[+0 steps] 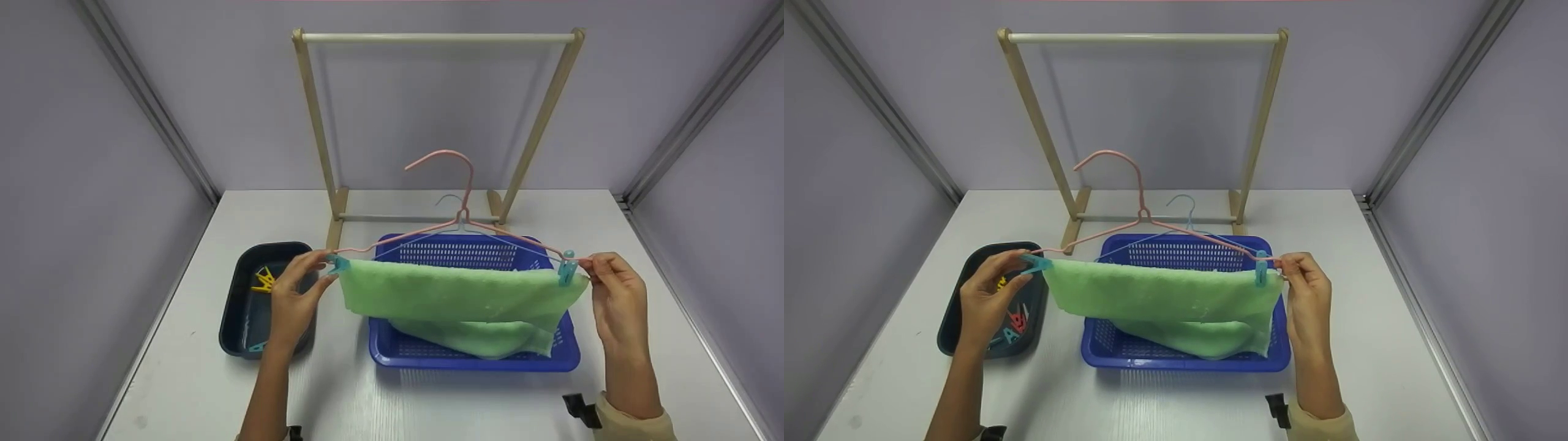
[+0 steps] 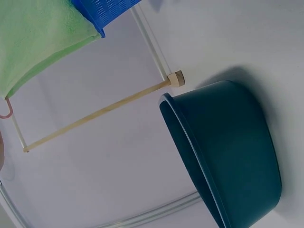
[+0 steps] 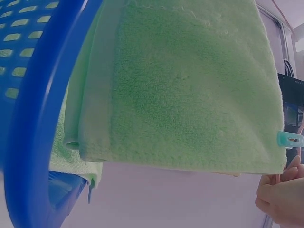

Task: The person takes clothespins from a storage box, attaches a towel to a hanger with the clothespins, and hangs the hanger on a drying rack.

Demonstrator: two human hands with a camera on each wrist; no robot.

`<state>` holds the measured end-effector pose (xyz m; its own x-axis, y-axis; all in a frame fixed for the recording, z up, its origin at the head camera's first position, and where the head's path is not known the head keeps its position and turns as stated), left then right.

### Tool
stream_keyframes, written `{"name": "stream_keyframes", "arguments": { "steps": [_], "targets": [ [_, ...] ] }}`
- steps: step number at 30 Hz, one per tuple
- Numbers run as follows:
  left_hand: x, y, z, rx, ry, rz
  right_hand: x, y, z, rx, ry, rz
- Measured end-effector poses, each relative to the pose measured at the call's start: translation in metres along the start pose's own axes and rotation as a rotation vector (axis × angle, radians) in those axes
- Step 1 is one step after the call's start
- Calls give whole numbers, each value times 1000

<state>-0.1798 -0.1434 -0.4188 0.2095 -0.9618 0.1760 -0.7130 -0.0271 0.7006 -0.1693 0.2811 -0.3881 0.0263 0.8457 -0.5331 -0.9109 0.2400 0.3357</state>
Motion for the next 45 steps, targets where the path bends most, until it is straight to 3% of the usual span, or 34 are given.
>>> {"name": "stream_keyframes", "arguments": {
  "steps": [8,19,26,45],
  "targets": [
    [1,-3,3,-3,36,-53,-1,-1,1,-2,20,-1],
    [-1,-3,4,-146,103,-131,-2,-3,3,-4,29,4],
    [0,-3,7,-174,91,-155,-2,-3,2,9,19,13],
    [0,1,3,-304,177,-107,-1,-4,1,52,203,104]
  ]
}}
Point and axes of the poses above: each hand's wrist, its own y-axis towards the middle knuckle, its own x-axis out of the back of the hand, z = x × y, the point moved 1 cm from there along y, towards the middle knuckle, and after that the axes turned 1 degree about z, right-handed, at the moved point
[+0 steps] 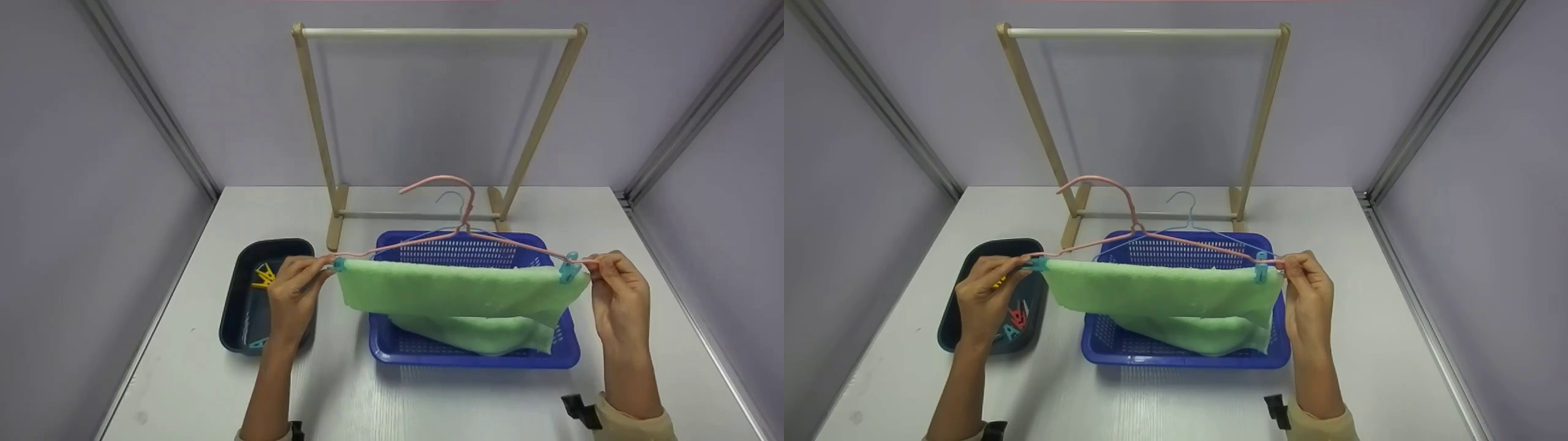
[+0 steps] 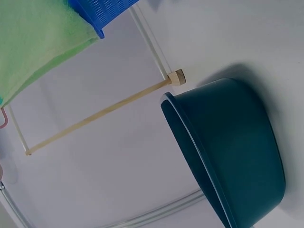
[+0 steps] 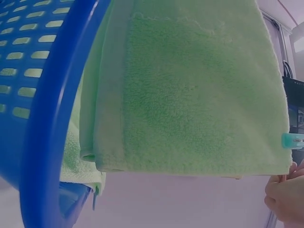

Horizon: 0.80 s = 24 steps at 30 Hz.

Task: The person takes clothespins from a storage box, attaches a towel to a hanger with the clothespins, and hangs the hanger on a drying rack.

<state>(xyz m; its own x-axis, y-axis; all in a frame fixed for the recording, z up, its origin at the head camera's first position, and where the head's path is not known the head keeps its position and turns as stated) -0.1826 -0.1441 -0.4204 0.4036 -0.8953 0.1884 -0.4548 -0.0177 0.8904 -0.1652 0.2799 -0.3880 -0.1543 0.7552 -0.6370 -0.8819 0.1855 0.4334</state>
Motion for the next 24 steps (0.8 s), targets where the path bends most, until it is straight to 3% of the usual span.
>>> {"name": "stream_keyframes", "arguments": {
  "steps": [11,20,24],
  "targets": [
    [2,0,2,36,-6,49,4,2,-1,6,27,51],
    [3,-3,-1,237,-124,134,5,0,-2,-36,-42,6],
    [4,-3,-3,290,-154,149,5,1,-2,-38,-43,8]
  ]
}}
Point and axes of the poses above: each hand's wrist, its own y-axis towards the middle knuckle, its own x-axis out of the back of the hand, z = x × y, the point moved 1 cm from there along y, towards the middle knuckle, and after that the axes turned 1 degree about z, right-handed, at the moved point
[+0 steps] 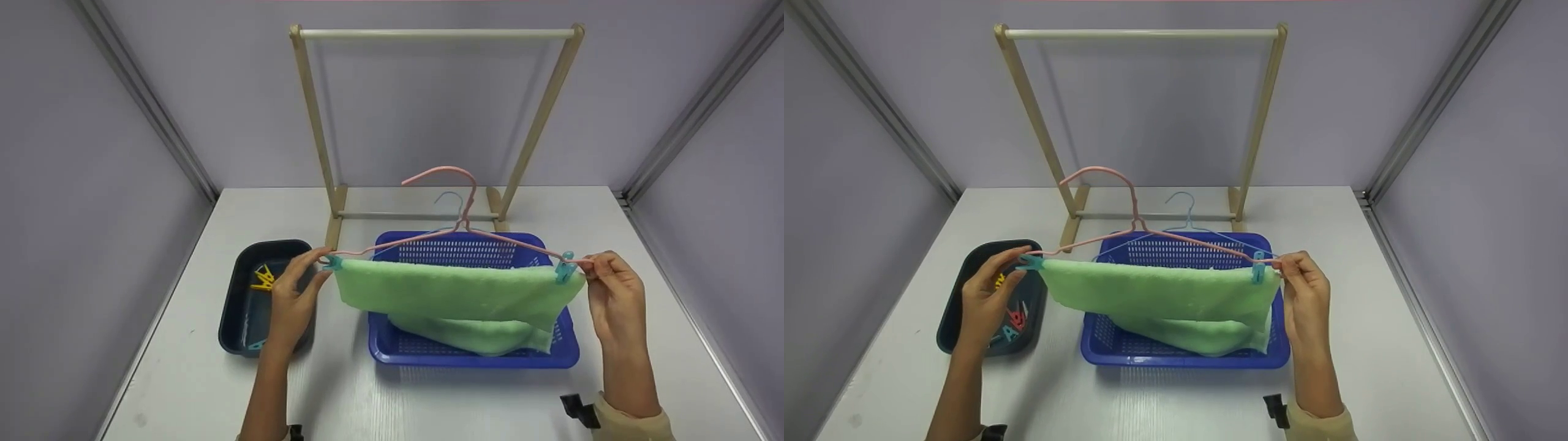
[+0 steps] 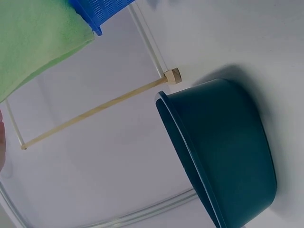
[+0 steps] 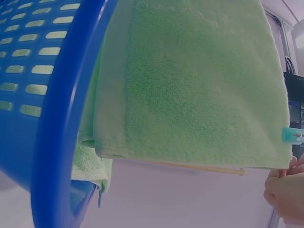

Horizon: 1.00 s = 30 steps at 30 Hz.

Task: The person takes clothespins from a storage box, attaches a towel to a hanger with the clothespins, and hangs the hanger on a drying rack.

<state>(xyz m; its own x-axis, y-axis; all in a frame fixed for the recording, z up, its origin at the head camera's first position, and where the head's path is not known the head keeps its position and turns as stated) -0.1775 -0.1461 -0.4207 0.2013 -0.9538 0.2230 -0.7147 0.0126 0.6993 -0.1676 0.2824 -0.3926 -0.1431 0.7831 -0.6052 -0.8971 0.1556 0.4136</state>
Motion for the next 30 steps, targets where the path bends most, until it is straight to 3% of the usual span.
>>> {"name": "stream_keyframes", "arguments": {
  "steps": [9,16,23,30],
  "targets": [
    [1,8,-27,38,-12,15,0,-1,1,-5,-14,3],
    [1,8,-28,199,-120,28,0,0,1,-26,-30,-8],
    [1,7,-25,308,-131,27,1,0,2,-80,-48,-5],
    [2,5,-24,346,-150,15,4,-2,5,-148,-144,141]
  ]
}}
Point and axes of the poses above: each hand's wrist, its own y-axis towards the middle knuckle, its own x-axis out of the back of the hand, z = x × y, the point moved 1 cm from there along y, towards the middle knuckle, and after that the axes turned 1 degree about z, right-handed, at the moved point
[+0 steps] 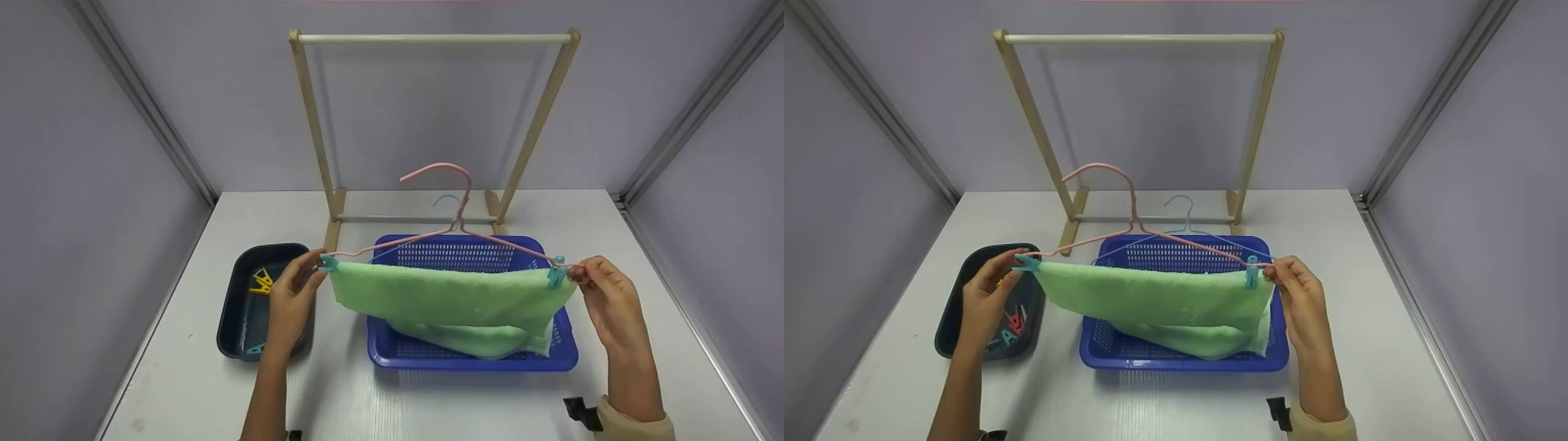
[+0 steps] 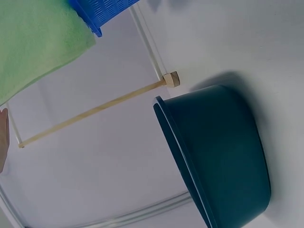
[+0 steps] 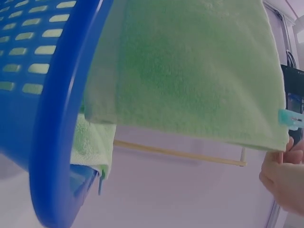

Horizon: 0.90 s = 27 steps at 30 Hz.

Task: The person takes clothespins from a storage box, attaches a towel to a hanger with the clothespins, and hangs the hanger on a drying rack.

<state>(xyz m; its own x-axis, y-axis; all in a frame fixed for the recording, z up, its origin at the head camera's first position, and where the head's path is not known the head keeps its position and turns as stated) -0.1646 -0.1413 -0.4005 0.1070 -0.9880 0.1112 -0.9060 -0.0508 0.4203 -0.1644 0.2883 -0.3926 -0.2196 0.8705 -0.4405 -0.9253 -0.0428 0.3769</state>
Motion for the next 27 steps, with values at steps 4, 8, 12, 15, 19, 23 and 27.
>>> {"name": "stream_keyframes", "arguments": {
  "steps": [4,8,12,15,19,23,27],
  "targets": [
    [1,-1,2,26,-10,-12,1,-1,0,0,-65,69],
    [1,0,2,34,-10,-8,1,-1,-1,29,-139,64],
    [1,1,2,31,-12,-3,1,-2,-2,50,-197,46],
    [1,1,2,30,-12,-3,1,-2,-3,76,-215,49],
    [0,1,1,44,-6,-5,1,-2,-5,112,-198,47],
    [1,1,1,38,-12,-4,2,-1,-5,121,-184,42],
    [1,2,3,28,-43,-5,3,-1,-3,124,-228,24]
  ]
}}
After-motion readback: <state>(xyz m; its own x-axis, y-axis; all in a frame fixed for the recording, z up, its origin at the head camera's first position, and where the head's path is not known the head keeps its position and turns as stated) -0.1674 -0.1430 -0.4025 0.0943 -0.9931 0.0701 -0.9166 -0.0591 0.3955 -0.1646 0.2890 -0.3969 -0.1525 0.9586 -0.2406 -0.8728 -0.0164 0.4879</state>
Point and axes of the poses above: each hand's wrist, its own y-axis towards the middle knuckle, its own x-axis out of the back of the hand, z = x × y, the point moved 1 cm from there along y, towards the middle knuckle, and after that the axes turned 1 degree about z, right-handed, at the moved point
